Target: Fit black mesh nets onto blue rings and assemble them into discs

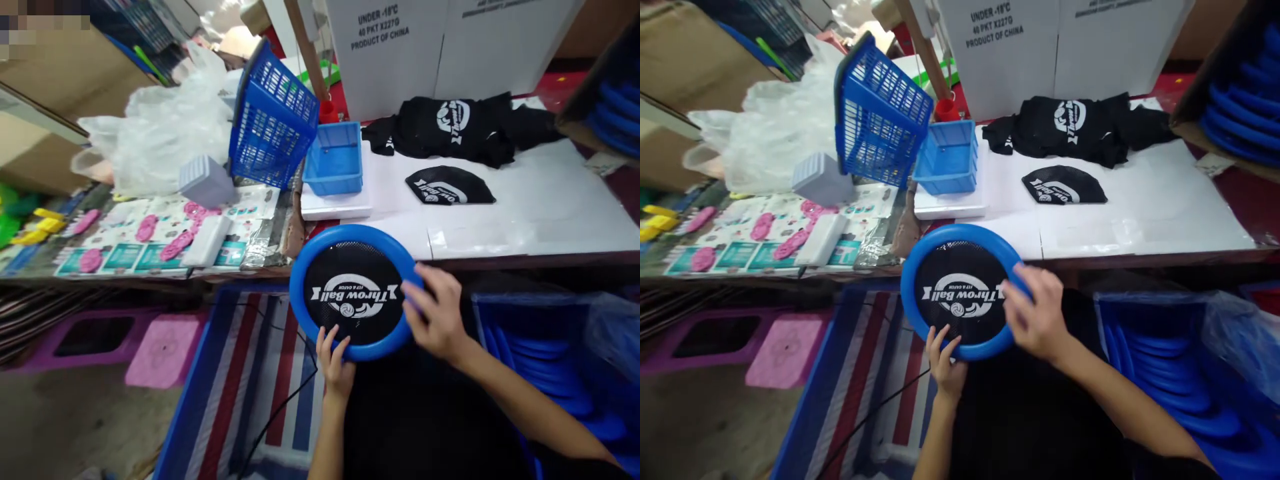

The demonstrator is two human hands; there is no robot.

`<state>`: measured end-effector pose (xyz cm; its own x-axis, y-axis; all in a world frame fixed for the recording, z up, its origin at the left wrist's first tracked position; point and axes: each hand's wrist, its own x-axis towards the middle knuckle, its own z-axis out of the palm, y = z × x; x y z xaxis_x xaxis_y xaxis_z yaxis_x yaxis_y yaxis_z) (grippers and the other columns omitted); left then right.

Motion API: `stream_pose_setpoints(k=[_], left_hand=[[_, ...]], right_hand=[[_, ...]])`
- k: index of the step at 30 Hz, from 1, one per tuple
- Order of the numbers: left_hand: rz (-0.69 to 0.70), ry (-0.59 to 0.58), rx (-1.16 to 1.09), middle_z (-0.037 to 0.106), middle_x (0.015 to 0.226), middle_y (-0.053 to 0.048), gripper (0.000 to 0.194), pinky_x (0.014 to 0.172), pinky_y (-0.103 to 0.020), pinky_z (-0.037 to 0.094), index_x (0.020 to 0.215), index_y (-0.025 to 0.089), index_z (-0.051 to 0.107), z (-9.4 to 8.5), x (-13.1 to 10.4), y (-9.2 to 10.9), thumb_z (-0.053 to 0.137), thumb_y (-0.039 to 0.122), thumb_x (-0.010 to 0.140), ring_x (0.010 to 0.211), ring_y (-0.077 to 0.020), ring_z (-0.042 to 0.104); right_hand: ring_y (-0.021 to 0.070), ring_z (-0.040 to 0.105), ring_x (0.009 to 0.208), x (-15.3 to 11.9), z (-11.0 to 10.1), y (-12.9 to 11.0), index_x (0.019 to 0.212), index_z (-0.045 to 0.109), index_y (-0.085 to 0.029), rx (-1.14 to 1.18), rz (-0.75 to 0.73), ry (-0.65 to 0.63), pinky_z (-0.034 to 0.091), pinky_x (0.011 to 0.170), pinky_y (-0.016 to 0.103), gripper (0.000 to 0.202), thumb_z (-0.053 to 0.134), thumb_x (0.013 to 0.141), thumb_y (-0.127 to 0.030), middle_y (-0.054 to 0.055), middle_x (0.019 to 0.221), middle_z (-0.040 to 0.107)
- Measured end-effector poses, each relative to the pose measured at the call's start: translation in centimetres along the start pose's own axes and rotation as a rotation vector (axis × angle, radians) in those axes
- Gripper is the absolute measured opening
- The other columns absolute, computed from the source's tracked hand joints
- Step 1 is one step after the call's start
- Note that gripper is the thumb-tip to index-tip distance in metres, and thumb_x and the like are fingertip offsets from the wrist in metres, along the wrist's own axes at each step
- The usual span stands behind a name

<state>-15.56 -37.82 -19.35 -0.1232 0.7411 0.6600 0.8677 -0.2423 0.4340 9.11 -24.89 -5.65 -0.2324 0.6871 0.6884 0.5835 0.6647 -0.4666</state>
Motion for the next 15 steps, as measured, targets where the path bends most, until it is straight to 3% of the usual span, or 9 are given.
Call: stream_pose_setpoints(k=[2, 3, 5, 7, 10, 13, 15], left_hand=[[-0.007, -0.006, 0.059, 0.060, 0.150, -0.018, 0.038, 0.119, -0.064, 0.045, 0.110, 0.020, 0.066, 2.0, -1.4, -1.6, 0.054, -0.004, 0.083, 0.157, -0.0369, 0.041], [0.001, -0.017, 0.084, 0.056, 0.154, -0.019, 0.039, 0.119, -0.064, 0.046, 0.108, 0.020, 0.065, 2.8, -1.8, -2.5, 0.053, -0.006, 0.081, 0.158, -0.0370, 0.039], [0.018, -0.028, 0.123, 0.049, 0.160, -0.020, 0.042, 0.119, -0.065, 0.045, 0.108, 0.019, 0.062, 4.0, -2.3, -4.4, 0.051, -0.008, 0.078, 0.160, -0.0375, 0.036], [0.002, -0.040, 0.151, 0.041, 0.165, -0.022, 0.041, 0.123, -0.068, 0.038, 0.110, 0.019, 0.060, 4.9, -2.4, -6.2, 0.053, -0.007, 0.079, 0.162, -0.0383, 0.030], [-0.108, -0.096, 0.178, 0.035, 0.167, -0.025, 0.033, 0.126, -0.076, 0.024, 0.114, 0.017, 0.059, 6.2, -1.9, -8.0, 0.055, 0.000, 0.086, 0.165, -0.0402, 0.021], [-0.269, -0.170, 0.140, 0.038, 0.162, -0.029, 0.020, 0.124, -0.081, 0.016, 0.112, 0.016, 0.058, 7.2, -0.5, -8.2, 0.055, 0.012, 0.093, 0.164, -0.0427, 0.019], [-0.350, -0.257, 0.102, 0.043, 0.158, -0.031, 0.019, 0.122, -0.084, 0.014, 0.113, 0.013, 0.059, 7.4, 0.8, -7.5, 0.054, 0.019, 0.096, 0.163, -0.0456, 0.021]], right_hand=[[0.0277, 0.073, 0.109, 1.3, -0.3, 2.6, 0.129, 0.070, -0.023, 0.139, 0.382, -0.101, 0.057, 0.100, 0.049, 0.030, 0.060, 0.103, -0.033, 0.013, 0.119, 0.077], [0.0265, 0.074, 0.101, 2.0, -0.3, 3.5, 0.130, 0.070, -0.022, 0.238, 0.499, -0.201, 0.060, 0.094, 0.047, 0.032, 0.058, 0.104, -0.038, 0.011, 0.114, 0.078], [0.0245, 0.074, 0.096, 3.0, 0.0, 4.4, 0.128, 0.070, -0.022, 0.391, 0.576, -0.355, 0.062, 0.090, 0.043, 0.035, 0.060, 0.103, -0.044, 0.010, 0.114, 0.077], [0.0238, 0.072, 0.101, 3.8, 0.7, 3.9, 0.128, 0.069, -0.022, 0.453, 0.542, -0.396, 0.060, 0.094, 0.042, 0.036, 0.064, 0.101, -0.044, 0.011, 0.121, 0.074], [0.0229, 0.069, 0.101, 5.0, 2.0, 2.0, 0.129, 0.068, -0.021, 0.479, 0.479, -0.427, 0.059, 0.097, 0.040, 0.037, 0.068, 0.099, -0.042, 0.010, 0.117, 0.071], [0.0220, 0.068, 0.103, 5.7, 3.3, 0.0, 0.122, 0.070, -0.020, 0.487, 0.350, -0.531, 0.058, 0.098, 0.038, 0.029, 0.068, 0.101, -0.040, 0.009, 0.112, 0.068], [0.0226, 0.068, 0.103, 5.3, 4.1, -1.2, 0.120, 0.069, -0.018, 0.452, 0.207, -0.526, 0.058, 0.096, 0.038, 0.028, 0.065, 0.103, -0.040, 0.011, 0.114, 0.067]])
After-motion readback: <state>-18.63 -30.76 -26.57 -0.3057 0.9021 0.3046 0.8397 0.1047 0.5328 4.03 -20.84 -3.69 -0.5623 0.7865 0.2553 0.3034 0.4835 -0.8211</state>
